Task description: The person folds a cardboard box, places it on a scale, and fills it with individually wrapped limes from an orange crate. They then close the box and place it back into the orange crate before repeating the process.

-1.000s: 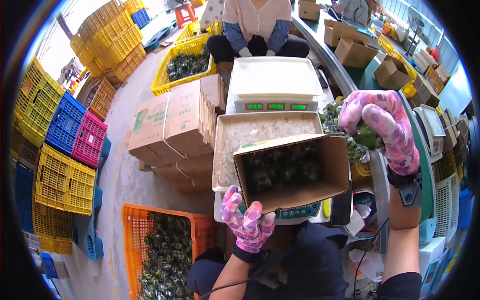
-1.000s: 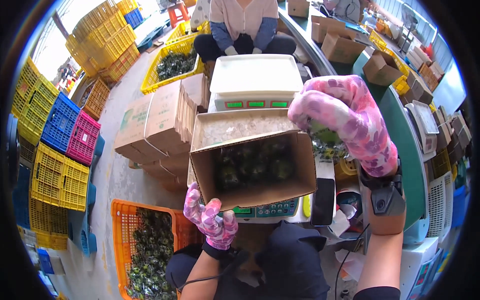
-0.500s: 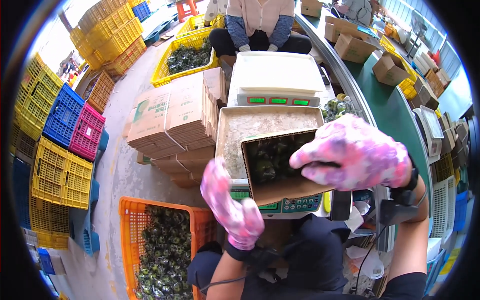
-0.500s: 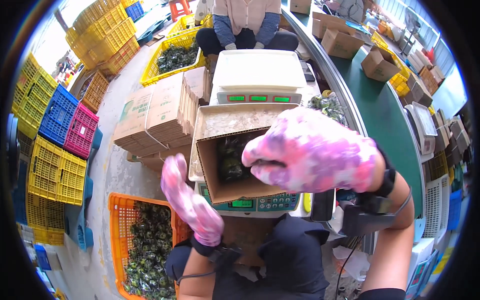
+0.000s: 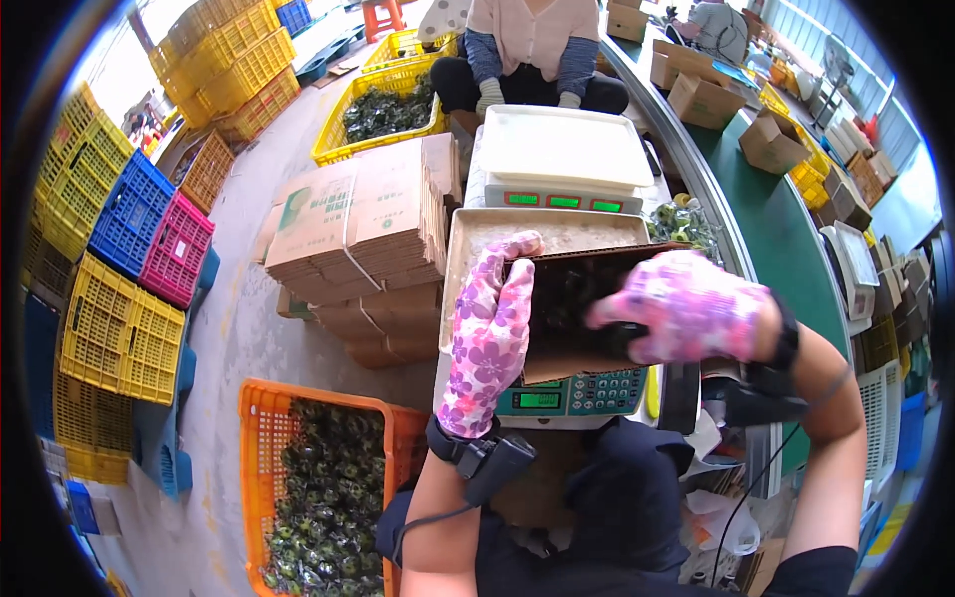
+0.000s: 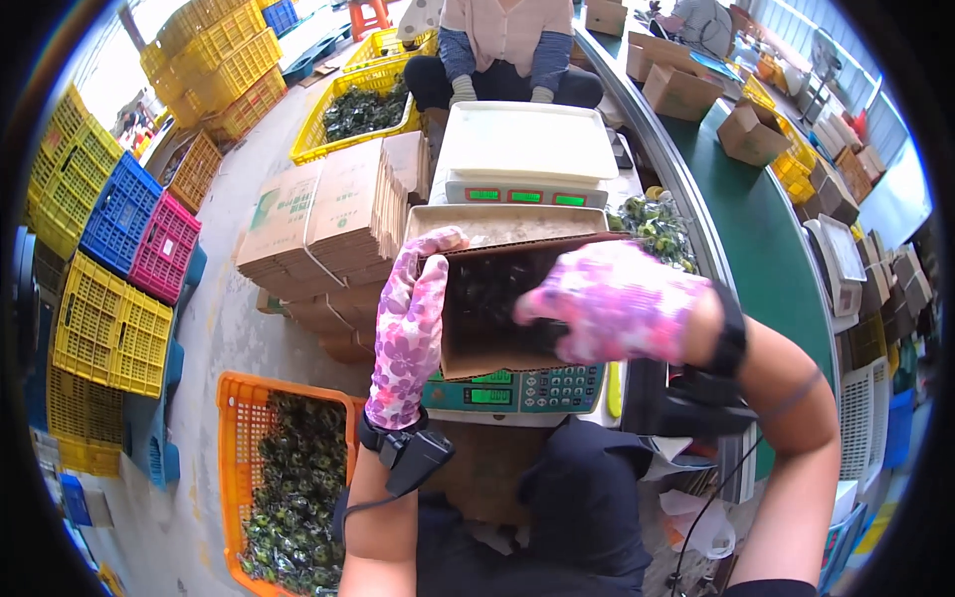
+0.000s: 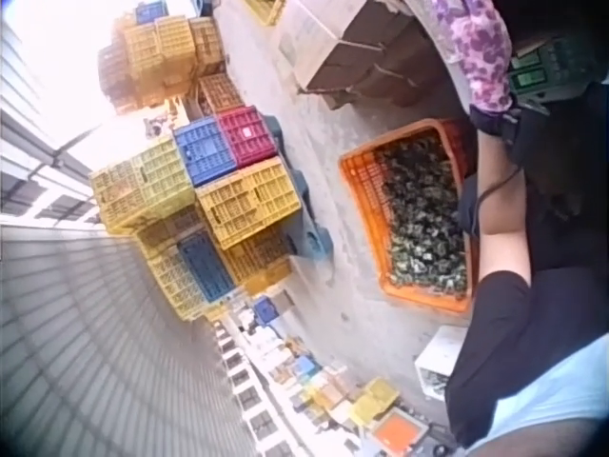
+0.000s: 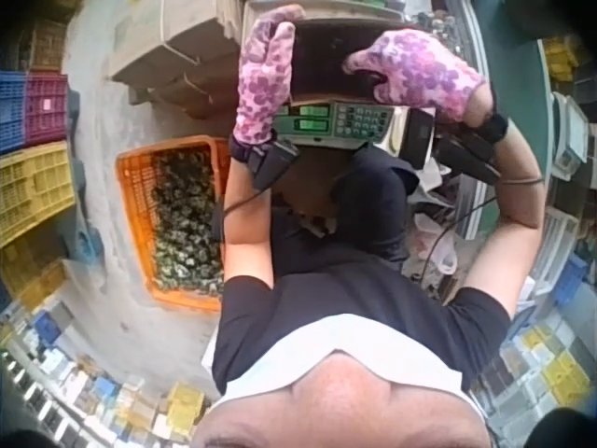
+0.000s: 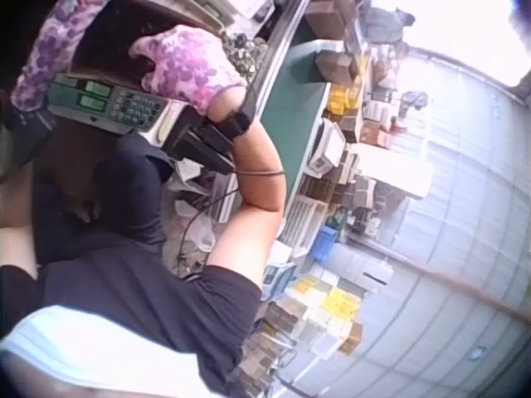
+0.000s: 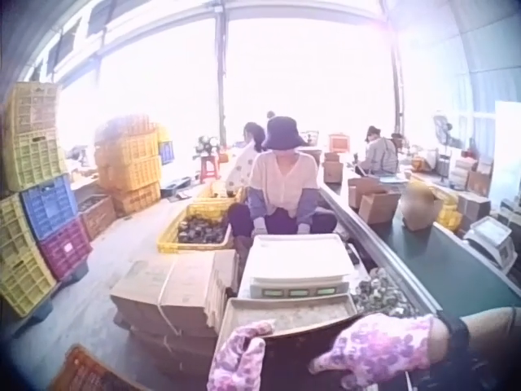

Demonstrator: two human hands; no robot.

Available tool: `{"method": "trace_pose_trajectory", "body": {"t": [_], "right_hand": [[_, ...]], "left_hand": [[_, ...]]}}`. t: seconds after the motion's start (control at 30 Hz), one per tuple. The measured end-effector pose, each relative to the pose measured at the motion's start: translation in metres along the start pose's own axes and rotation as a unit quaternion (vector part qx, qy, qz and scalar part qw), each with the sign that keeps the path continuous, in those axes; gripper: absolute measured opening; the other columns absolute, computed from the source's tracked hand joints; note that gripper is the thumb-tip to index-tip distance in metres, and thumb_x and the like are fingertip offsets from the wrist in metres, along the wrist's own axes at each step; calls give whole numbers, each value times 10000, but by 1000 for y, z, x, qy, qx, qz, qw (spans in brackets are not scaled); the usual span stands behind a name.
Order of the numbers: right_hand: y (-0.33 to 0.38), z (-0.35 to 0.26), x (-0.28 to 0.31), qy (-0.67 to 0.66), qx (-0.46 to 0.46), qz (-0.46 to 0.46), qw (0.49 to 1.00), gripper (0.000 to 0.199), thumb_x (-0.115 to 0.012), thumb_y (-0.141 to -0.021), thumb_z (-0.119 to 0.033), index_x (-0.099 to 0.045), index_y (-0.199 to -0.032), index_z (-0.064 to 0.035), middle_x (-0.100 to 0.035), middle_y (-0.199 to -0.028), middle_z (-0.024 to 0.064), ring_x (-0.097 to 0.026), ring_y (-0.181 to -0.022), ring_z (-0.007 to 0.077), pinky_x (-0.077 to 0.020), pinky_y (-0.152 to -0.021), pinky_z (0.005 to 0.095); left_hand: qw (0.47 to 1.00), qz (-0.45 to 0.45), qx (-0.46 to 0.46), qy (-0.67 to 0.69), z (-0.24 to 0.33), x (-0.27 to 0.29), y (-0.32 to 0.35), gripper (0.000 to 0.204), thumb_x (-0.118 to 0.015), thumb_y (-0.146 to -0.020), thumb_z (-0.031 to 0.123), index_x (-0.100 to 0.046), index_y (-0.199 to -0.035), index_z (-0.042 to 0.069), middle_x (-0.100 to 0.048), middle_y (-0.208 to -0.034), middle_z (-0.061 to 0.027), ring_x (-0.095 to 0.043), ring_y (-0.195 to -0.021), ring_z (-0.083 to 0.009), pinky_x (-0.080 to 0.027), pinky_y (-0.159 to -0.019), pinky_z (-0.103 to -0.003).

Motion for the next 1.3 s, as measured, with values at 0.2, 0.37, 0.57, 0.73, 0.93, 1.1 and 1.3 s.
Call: {"method": "trace_pose_trajectory", "body": {"t": [0.2,0.37,0.57,0.73,0.93,1.1,1.3], "right_hand": [[14,-3,3,84,-34,-19,996,313,-693,-743,-190,-663,-1050,-133,-595,-780,99,-636,-779,302,-513,-663,429],[13,3,-2,56,-17,-19,998,327,-706,-738,-200,-682,-1054,-120,-627,-811,116,-648,-798,318,-524,-686,426],[-4,7,1,27,-41,-82,995,454,-709,-757,-217,-622,-1199,-156,-622,-903,135,-642,-861,333,-529,-740,426],[-14,3,23,-14,14,83,996,373,-674,-820,-235,-638,-1176,-129,-644,-897,145,-647,-868,340,-523,-765,432],[-77,41,-12,82,-8,5,997,261,-623,-850,-236,-673,-1064,-97,-673,-873,153,-645,-883,337,-518,-807,425],[-75,97,20,-12,-146,35,989,300,-559,-874,-178,-647,-1128,-45,-685,-1024,133,-663,-938,257,-522,-859,336],[-16,85,47,-303,-231,223,897,400,-576,-952,-195,-541,-1329,-68,-575,-1175,73,-558,-1056,115,-478,-821,206]], "left_hand": [[1000,11,12,25,5,1,-1,202,-480,-990,58,-605,-1141,11,-644,-1080,-121,-618,-1028,-211,-467,-890,-308],[998,-3,-35,-60,13,-1,-1,197,-487,-983,45,-605,-1136,5,-632,-1094,-130,-619,-1016,-260,-479,-878,-332],[992,-22,-79,-100,14,-1,-4,200,-515,-951,-16,-604,-1130,-8,-609,-1137,-145,-610,-1020,-312,-493,-866,-370],[992,-33,-40,-112,12,-4,-26,242,-509,-941,-3,-578,-1173,-16,-611,-1160,-152,-619,-1025,-304,-505,-876,-369],[858,11,-279,-430,-9,7,-52,326,-519,-839,14,-588,-1155,-31,-615,-1128,-210,-603,-1055,-354,-495,-935,-399],[874,-49,-181,-448,-34,-45,-96,153,-575,-779,104,-706,-807,31,-686,-811,-187,-695,-787,-298,-563,-717,-414],[914,129,-183,-338,-49,-37,-98,249,-536,-901,168,-644,-1048,-2,-607,-1093,-246,-616,-1003,-348,-505,-889,-413]]}}
Point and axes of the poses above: each hand's wrist, its own y-axis away from the middle knuckle, its own x-axis out of the back of the hand, z = x × y, the point moved 8 cm from there along -y, towards the middle knuckle
